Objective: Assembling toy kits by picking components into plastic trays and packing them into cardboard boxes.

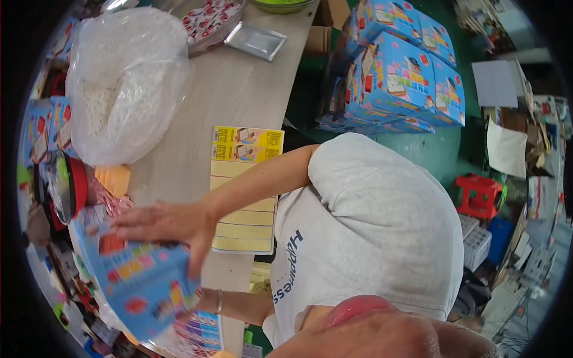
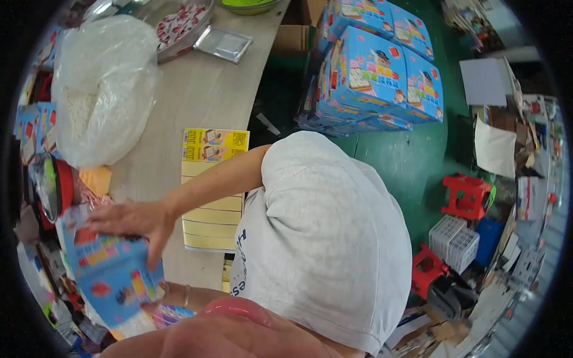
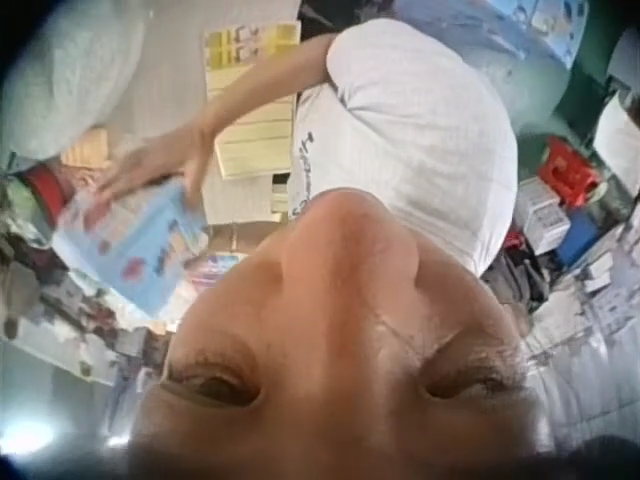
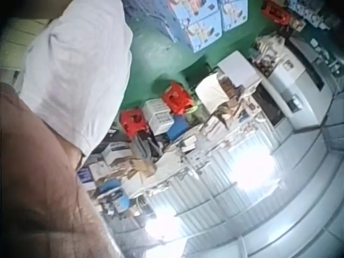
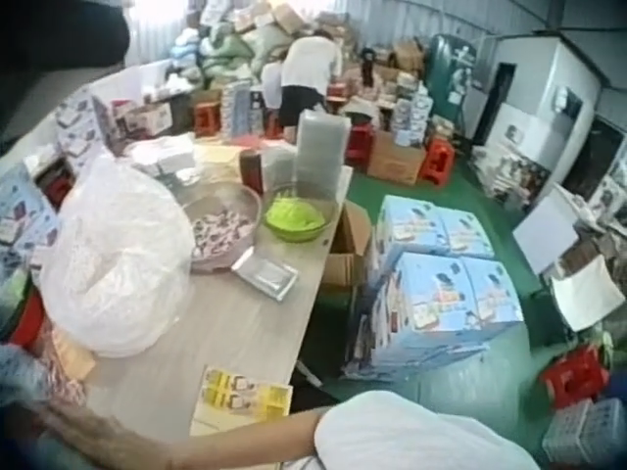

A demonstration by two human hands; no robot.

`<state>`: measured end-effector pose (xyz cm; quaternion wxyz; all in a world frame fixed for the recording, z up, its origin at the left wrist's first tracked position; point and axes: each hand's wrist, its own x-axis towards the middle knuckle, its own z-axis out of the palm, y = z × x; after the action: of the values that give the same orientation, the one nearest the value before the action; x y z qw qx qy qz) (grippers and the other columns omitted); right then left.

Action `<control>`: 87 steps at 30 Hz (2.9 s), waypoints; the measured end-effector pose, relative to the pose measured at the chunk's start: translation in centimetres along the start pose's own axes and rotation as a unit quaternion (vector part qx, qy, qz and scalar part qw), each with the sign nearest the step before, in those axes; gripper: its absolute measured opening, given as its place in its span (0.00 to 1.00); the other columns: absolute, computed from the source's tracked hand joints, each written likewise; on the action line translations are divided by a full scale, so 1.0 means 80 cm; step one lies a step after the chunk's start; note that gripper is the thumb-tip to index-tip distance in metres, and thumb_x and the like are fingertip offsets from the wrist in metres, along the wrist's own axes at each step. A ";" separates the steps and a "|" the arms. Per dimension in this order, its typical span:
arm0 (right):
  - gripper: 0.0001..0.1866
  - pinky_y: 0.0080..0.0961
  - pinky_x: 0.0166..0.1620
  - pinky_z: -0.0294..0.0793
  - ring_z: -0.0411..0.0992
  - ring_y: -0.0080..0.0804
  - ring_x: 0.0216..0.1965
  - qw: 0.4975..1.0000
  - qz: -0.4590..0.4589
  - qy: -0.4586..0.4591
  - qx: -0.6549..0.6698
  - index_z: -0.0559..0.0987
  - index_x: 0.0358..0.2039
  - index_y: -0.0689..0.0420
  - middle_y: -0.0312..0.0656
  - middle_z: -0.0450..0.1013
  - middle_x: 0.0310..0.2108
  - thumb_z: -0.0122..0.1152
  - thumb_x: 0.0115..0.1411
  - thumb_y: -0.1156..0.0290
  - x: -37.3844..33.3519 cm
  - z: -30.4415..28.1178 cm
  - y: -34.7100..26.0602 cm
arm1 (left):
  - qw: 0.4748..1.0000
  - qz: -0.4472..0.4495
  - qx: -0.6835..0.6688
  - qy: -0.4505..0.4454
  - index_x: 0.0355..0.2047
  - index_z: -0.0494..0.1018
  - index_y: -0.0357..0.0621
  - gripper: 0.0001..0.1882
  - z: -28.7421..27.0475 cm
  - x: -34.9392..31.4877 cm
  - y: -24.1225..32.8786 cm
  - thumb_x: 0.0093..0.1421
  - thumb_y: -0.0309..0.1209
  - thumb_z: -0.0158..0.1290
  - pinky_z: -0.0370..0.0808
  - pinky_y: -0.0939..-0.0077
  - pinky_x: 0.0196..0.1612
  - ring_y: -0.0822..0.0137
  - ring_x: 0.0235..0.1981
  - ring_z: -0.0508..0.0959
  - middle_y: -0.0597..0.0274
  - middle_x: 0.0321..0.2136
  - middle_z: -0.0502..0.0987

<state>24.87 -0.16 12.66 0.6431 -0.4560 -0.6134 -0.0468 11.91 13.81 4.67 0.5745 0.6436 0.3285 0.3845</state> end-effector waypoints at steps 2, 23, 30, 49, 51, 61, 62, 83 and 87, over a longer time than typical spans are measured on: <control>0.78 0.49 0.69 0.47 0.44 0.62 0.72 1.000 -0.009 0.020 0.021 0.44 0.73 0.61 0.61 0.45 0.71 0.72 0.33 0.27 0.014 -0.007 -0.030 | 0.994 0.077 0.083 -0.001 0.55 0.64 0.38 0.33 0.016 0.001 0.019 0.63 0.53 0.49 0.65 0.43 0.55 0.46 0.54 0.66 0.46 0.53 0.65; 0.23 0.45 0.62 0.67 0.68 0.55 0.58 0.807 0.003 0.562 0.182 0.80 0.53 0.53 0.48 0.72 0.55 0.60 0.57 0.60 -0.205 -0.278 -0.454 | 0.599 0.313 0.571 -0.465 0.74 0.45 0.57 0.56 0.130 -0.245 -0.004 0.53 0.62 0.60 0.51 0.16 0.57 0.25 0.69 0.43 0.40 0.72 0.43; 0.37 0.65 0.63 0.58 0.59 0.57 0.67 0.939 0.002 0.258 -0.226 0.68 0.65 0.45 0.54 0.60 0.68 0.63 0.58 0.46 -0.402 -0.479 -0.785 | 0.603 0.301 0.596 -0.437 0.74 0.41 0.60 0.57 0.135 -0.192 -0.045 0.54 0.68 0.54 0.44 0.22 0.64 0.31 0.72 0.38 0.45 0.74 0.38; 0.26 0.39 0.29 0.77 0.77 0.41 0.32 0.234 0.297 0.924 0.063 0.76 0.47 0.51 0.41 0.77 0.38 0.67 0.51 0.53 -1.083 -0.228 -0.421 | 0.749 -0.021 0.039 -0.661 0.72 0.45 0.39 0.35 0.455 -0.386 0.119 0.74 0.48 0.36 0.56 0.59 0.69 0.57 0.70 0.58 0.49 0.70 0.53; 0.28 0.43 0.32 0.78 0.78 0.38 0.34 0.149 0.357 0.922 0.021 0.78 0.45 0.56 0.40 0.77 0.33 0.72 0.46 0.55 -1.107 -0.223 -0.374 | 0.773 -0.067 0.005 -0.631 0.71 0.48 0.37 0.33 0.480 -0.407 0.120 0.75 0.46 0.37 0.61 0.59 0.67 0.60 0.66 0.64 0.52 0.67 0.59; 0.34 0.38 0.44 0.77 0.76 0.37 0.41 0.236 0.491 0.832 -0.111 0.74 0.53 0.61 0.45 0.76 0.44 0.72 0.46 0.62 -1.227 -0.313 -0.326 | 0.769 -0.154 0.091 -0.614 0.66 0.60 0.43 0.28 0.494 -0.364 0.099 0.74 0.46 0.41 0.68 0.59 0.61 0.63 0.58 0.73 0.59 0.58 0.72; 0.33 0.37 0.46 0.77 0.76 0.37 0.41 0.280 0.473 0.832 -0.076 0.74 0.54 0.60 0.45 0.76 0.44 0.72 0.47 0.63 -1.221 -0.331 -0.326 | 0.778 -0.163 0.097 -0.599 0.66 0.60 0.43 0.28 0.491 -0.362 0.099 0.74 0.47 0.40 0.66 0.58 0.63 0.62 0.60 0.71 0.59 0.59 0.71; 0.66 0.49 0.69 0.55 0.48 0.52 0.72 0.158 0.881 0.415 -0.164 0.54 0.68 0.68 0.59 0.55 0.66 0.74 0.39 0.37 -1.227 -0.434 -0.239 | 0.807 -0.127 0.152 -0.556 0.63 0.64 0.38 0.25 0.479 -0.389 0.108 0.73 0.41 0.45 0.74 0.72 0.55 0.68 0.51 0.76 0.59 0.50 0.76; 0.46 0.41 0.57 0.71 0.64 0.49 0.60 0.287 0.892 0.302 -0.176 0.62 0.62 0.68 0.56 0.66 0.57 0.68 0.54 0.48 -1.086 -0.390 -0.252 | 0.809 0.045 0.211 -0.547 0.65 0.59 0.38 0.31 0.508 -0.429 0.136 0.66 0.34 0.56 0.77 0.74 0.49 0.70 0.48 0.77 0.57 0.52 0.74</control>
<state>14.56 -75.32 -43.67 0.3310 -0.7773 0.4328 0.3146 30.40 -37.05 9.64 0.4917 0.8667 0.0042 -0.0842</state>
